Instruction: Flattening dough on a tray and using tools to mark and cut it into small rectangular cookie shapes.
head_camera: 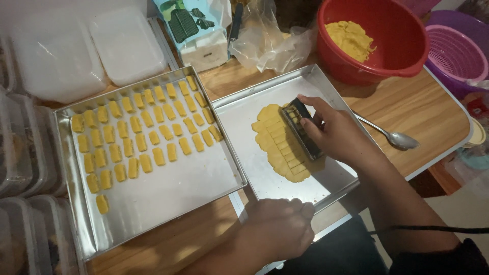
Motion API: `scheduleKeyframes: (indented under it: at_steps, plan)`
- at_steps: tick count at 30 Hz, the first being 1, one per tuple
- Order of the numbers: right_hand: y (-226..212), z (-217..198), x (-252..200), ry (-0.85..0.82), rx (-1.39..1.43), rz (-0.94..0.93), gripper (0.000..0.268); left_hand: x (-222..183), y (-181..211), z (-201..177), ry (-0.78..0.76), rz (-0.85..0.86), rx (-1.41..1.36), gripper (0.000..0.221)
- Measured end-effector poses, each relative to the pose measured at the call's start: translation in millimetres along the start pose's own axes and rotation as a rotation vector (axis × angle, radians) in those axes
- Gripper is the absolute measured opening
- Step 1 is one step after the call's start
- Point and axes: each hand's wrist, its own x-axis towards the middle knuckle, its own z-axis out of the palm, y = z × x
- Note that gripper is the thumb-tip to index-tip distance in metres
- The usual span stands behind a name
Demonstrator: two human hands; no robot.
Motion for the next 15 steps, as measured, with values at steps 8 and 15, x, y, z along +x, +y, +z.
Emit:
scheduleKeyframes:
  at_steps: [8, 15]
  plan:
    - [-2, -1, 31, 0.205, -0.009, -0.503, 0.067, 0, -3, 12, 0.007, 0.014, -0.072, 0.021]
    - [9, 34, 84, 0.132, -0.049, -0.764, 0.070, 0, -3, 18, 0.029, 0.042, -0.063, 0.020]
